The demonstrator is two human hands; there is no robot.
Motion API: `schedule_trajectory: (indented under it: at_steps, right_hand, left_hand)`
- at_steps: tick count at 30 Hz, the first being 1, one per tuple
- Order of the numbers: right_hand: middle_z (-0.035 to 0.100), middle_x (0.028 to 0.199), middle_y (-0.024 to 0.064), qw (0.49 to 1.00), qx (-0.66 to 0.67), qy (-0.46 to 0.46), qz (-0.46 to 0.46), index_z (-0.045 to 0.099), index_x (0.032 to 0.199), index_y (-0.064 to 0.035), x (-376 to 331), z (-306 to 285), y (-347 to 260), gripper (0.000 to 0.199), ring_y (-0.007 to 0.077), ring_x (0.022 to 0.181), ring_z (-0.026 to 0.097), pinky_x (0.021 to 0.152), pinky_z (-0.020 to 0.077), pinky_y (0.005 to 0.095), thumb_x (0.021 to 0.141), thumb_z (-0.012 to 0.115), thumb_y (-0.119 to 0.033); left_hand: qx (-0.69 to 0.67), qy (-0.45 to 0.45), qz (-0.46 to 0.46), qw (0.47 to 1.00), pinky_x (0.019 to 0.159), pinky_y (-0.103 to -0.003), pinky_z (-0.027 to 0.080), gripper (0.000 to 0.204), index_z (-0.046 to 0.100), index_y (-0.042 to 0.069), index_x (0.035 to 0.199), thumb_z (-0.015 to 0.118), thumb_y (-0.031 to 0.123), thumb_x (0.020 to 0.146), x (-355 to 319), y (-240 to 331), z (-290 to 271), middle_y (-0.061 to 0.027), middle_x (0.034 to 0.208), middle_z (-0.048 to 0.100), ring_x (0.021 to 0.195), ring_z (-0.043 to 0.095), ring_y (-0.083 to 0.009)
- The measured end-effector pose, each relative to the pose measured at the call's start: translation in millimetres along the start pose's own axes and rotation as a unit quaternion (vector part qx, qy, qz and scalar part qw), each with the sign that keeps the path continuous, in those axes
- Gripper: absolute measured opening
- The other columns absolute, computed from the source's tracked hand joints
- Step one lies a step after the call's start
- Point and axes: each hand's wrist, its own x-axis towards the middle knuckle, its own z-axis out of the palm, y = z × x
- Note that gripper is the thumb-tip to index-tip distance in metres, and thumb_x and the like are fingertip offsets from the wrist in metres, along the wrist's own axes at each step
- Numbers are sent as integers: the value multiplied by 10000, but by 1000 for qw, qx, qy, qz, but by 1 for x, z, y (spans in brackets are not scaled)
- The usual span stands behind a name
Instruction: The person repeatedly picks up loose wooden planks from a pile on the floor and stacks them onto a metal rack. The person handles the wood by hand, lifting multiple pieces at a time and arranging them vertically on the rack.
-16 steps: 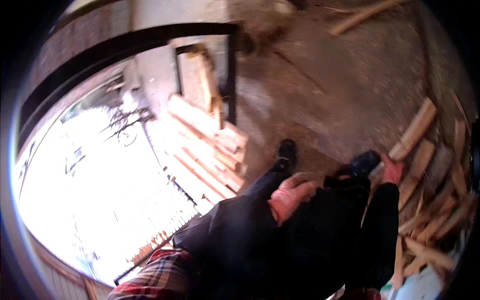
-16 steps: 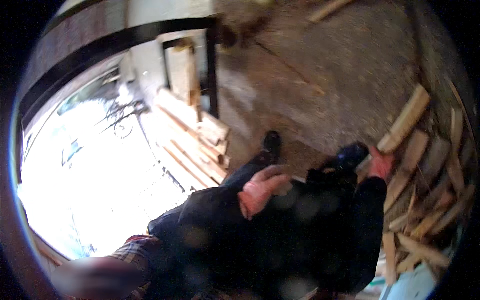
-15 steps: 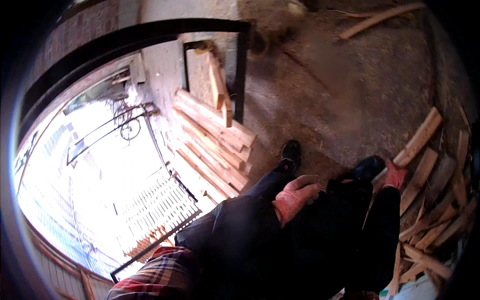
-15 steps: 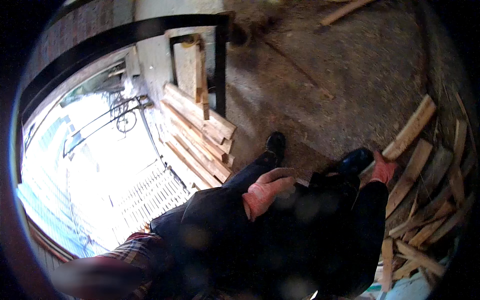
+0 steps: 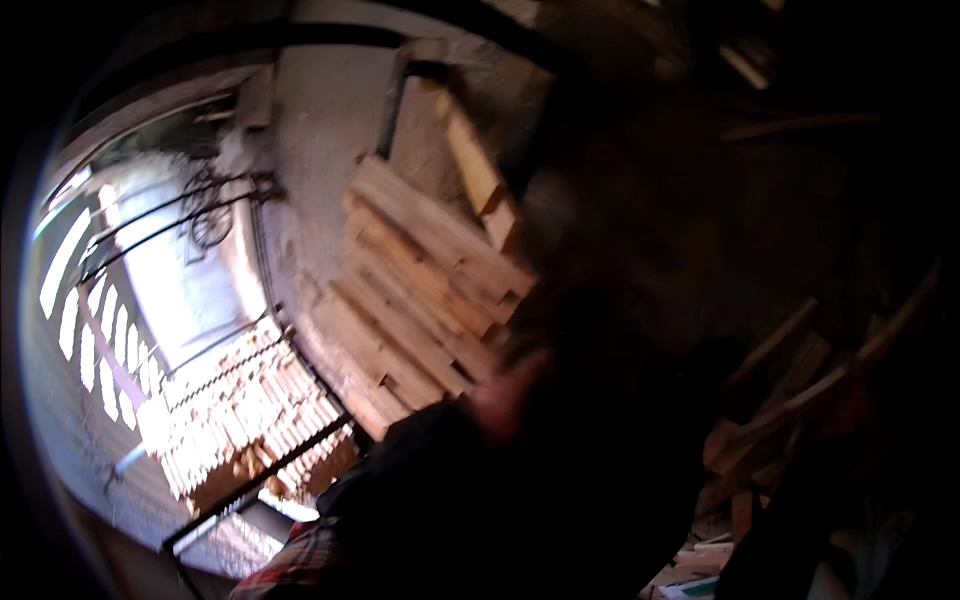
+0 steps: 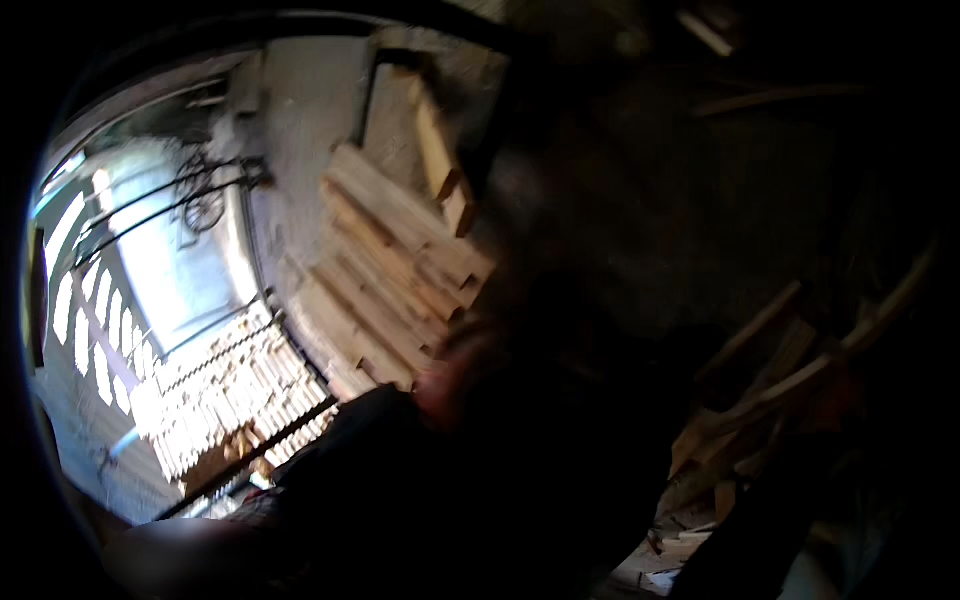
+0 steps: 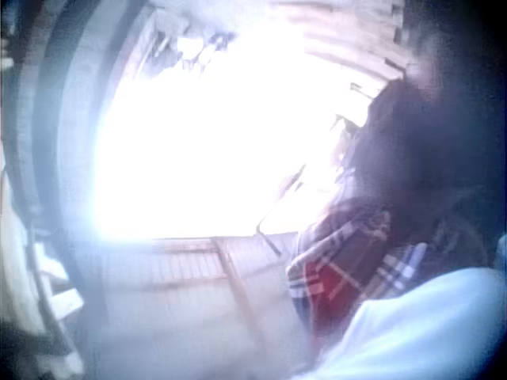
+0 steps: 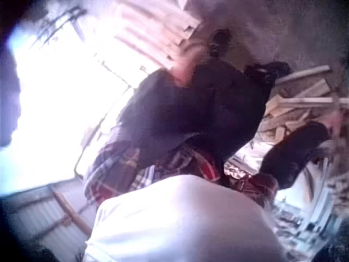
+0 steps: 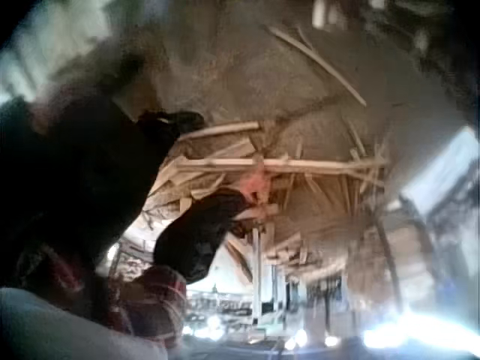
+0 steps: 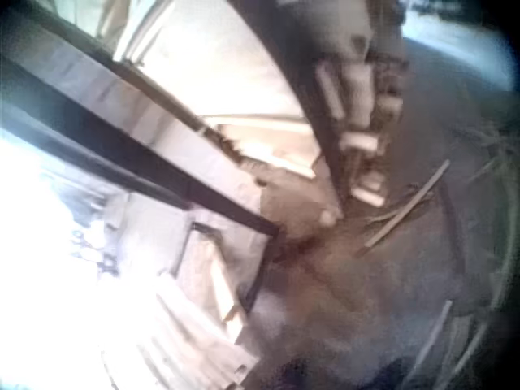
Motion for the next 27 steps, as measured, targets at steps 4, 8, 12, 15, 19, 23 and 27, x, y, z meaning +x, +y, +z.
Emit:
schedule_trajectory:
  at_steps: [4, 8, 12, 15, 19, 23, 27]
  right_hand:
    - [542, 1218, 194, 783, -496, 371, -54, 508, 1197, 12, 27, -30, -136, 448, 302, 1047, 550, 930, 434, 404, 910, 590, -322]
    - [633, 1057, 232, 689, -582, 427, -64, 583, 1035, 37, 8, -15, -146, 422, 333, 888, 621, 814, 493, 412, 845, 696, -323]
    - [457, 1392, 275, 748, -551, 359, 85, 388, 1414, 24, -52, 41, -31, 823, 374, 1272, 473, 1041, 401, 422, 828, 701, -463]
    - [568, 1305, 209, 727, -581, 307, 199, 496, 1347, -11, -105, 82, 43, 733, 360, 1230, 524, 1013, 432, 406, 810, 718, -458]
    - [578, 1291, 220, 779, -447, 323, 300, 501, 1338, 0, -158, 121, 97, 719, 332, 1209, 550, 996, 444, 386, 791, 744, -398]
    - [613, 1223, 233, 803, -388, 316, 323, 573, 1266, -23, -183, 136, 129, 647, 345, 1155, 583, 954, 459, 413, 806, 681, -465]
    - [642, 1183, 202, 852, -317, 324, 262, 556, 1250, 17, -185, 139, 145, 616, 333, 1103, 607, 931, 464, 380, 830, 668, -420]
  left_hand:
    - [-606, -118, -332, 713, 861, -374, 469, 614, 423, -7, 1384, 599, 350, 916, 91, -124, 80, -128, 1174, 604, 1015, 574, -235]
    - [-487, -265, -203, 807, 819, -390, 481, 755, 366, 0, 1437, 656, 397, 864, 193, -159, 180, -168, 1153, 627, 965, 601, -297]
    - [-389, -250, 51, 885, 817, -388, 523, 767, 433, 87, 1418, 775, 209, 741, 227, -160, 245, -198, 1103, 662, 978, 648, -321]
    - [-317, -219, 121, 915, 922, -358, 506, 671, 508, 48, 1337, 769, 160, 730, 224, -176, 267, -161, 1166, 640, 1079, 616, -283]
    - [-412, -345, 18, 843, 819, -354, 507, 474, 563, 87, 1158, 748, 248, 752, 221, -185, 291, -110, 989, 614, 958, 603, -246]
    - [-747, -370, -311, 456, 715, -351, 509, 311, 618, 127, 978, 727, 336, 774, 206, -173, 273, -58, 812, 589, 837, 591, -208]
    - [-756, -314, -389, 422, 603, -319, 508, 340, 616, 124, 925, 698, 427, 793, 147, -174, 159, -34, 724, 585, 636, 592, -184]
